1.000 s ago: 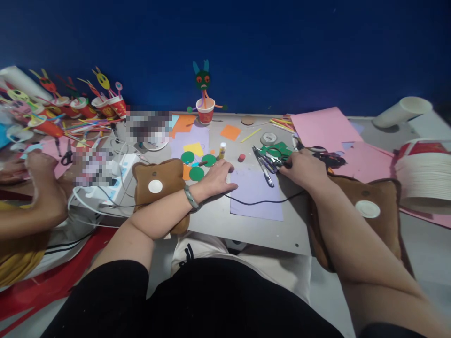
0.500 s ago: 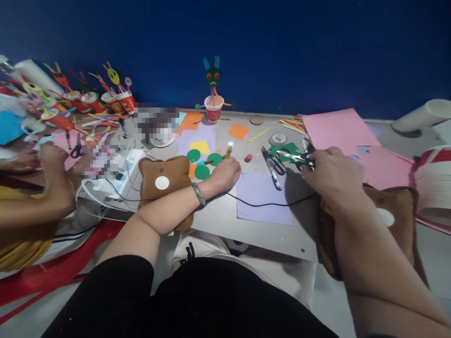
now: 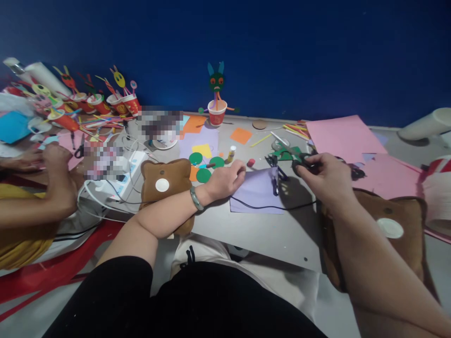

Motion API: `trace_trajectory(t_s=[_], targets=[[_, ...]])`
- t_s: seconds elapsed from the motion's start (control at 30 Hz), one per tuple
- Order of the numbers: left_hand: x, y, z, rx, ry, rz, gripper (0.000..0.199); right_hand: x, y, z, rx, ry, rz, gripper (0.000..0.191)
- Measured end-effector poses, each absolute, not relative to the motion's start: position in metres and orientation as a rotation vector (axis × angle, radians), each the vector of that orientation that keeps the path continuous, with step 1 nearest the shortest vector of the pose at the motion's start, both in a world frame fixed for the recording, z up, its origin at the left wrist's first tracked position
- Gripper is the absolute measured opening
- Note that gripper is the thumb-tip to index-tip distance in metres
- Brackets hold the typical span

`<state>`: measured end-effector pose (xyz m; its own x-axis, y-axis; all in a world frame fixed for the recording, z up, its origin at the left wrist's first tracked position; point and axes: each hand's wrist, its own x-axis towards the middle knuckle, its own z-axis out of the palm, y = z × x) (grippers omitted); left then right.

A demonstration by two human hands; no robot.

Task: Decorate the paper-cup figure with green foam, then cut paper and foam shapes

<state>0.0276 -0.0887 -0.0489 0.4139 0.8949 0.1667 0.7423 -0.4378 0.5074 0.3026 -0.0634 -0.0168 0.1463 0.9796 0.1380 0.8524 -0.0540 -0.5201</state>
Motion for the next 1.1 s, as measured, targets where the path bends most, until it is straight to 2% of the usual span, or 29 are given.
trace_trajectory(t_s=[0.17, 0.4, 0.57, 0.77, 0.9, 1.1], targets=[[0.03, -0.097, -0.049, 2.68, 1.203, 0.524, 0.035, 0.282, -0.06, -0.034, -1.93, -1.801, 0.587, 0.025], [0.025, -0.094, -0.064, 3.027, 0.944, 0.731, 0.036, 0.284, -0.051, -0.051, -1.988, -1.81, 0.575, 0.034], [0.026, -0.095, -0.063, 2.91, 1.085, 0.639, 0.038, 0.29, -0.048, -0.05, -2.002, -1.793, 0.598, 0.034], [0.027, -0.095, -0.051, 2.675, 1.405, 0.282, 0.033, 0.294, -0.045, -0.047, -2.039, -1.778, 0.593, 0.033], [0.024, -0.09, -0.049, 2.461, 1.534, 0.133, 0.044, 0.298, -0.044, -0.046, -2.039, -1.796, 0.539, 0.033], [0.022, -0.084, -0.047, 2.18, 1.557, 0.177, 0.063, 0.301, -0.044, -0.045, -2.041, -1.824, 0.514, 0.029]])
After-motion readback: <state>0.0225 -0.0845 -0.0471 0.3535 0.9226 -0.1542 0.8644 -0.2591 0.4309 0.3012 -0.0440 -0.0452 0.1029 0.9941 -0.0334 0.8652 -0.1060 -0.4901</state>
